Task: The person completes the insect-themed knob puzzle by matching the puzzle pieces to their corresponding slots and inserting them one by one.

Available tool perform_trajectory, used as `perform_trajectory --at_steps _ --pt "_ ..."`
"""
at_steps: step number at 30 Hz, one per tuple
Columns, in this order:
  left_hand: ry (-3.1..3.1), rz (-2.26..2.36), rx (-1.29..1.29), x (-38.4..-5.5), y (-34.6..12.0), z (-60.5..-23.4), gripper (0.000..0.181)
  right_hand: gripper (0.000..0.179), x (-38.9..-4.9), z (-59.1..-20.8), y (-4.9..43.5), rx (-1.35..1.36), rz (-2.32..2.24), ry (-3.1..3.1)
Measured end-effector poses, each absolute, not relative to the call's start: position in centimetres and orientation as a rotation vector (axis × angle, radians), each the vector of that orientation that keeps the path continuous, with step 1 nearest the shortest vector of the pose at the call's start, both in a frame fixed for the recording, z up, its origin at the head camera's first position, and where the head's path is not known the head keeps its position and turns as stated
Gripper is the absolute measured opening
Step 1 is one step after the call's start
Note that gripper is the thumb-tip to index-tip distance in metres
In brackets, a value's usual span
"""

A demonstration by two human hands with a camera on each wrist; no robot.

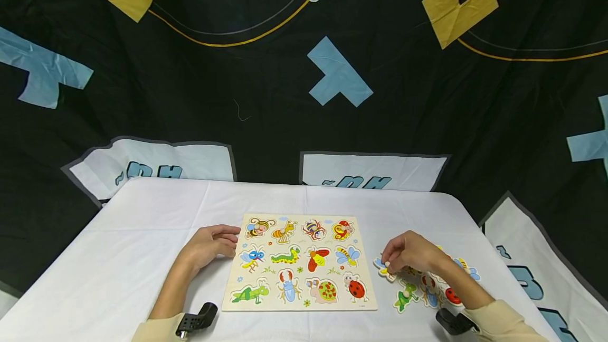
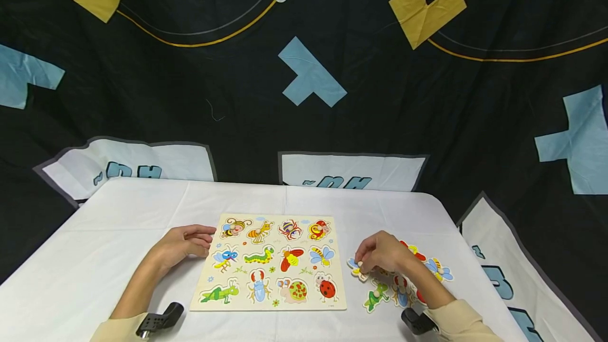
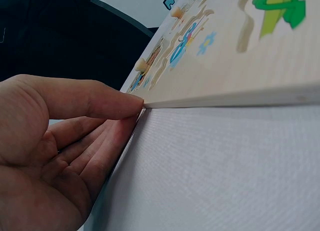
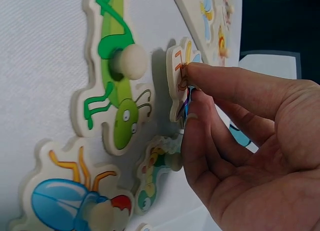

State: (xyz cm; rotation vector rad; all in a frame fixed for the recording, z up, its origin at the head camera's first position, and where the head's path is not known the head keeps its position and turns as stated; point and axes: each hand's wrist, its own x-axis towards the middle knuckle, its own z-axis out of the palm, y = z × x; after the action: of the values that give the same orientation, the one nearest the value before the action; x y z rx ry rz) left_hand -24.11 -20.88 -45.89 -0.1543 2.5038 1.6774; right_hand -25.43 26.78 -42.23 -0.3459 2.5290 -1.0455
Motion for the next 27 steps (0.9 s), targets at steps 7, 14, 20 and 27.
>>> perform_trajectory --at_steps 7,14,20,27 --pt "2.501 1.677 -0.156 -24.1 -20.9 -45.9 0.062 0.014 -25.9 -41.6 26.3 -0.343 -1.054 2.514" --pt "2.501 1.677 -0.150 -24.1 -20.9 -45.9 0.062 0.014 -26.5 -41.2 25.3 -0.355 -1.047 2.513" --pt "2.503 1.671 -0.149 -24.1 -21.0 -46.0 0.062 0.013 -26.9 -40.9 24.3 -0.391 -1.074 2.490" --pt "2.503 1.674 -0.152 -24.1 -21.0 -46.0 0.062 0.014 -27.4 -40.4 22.9 -0.405 -1.122 2.480"
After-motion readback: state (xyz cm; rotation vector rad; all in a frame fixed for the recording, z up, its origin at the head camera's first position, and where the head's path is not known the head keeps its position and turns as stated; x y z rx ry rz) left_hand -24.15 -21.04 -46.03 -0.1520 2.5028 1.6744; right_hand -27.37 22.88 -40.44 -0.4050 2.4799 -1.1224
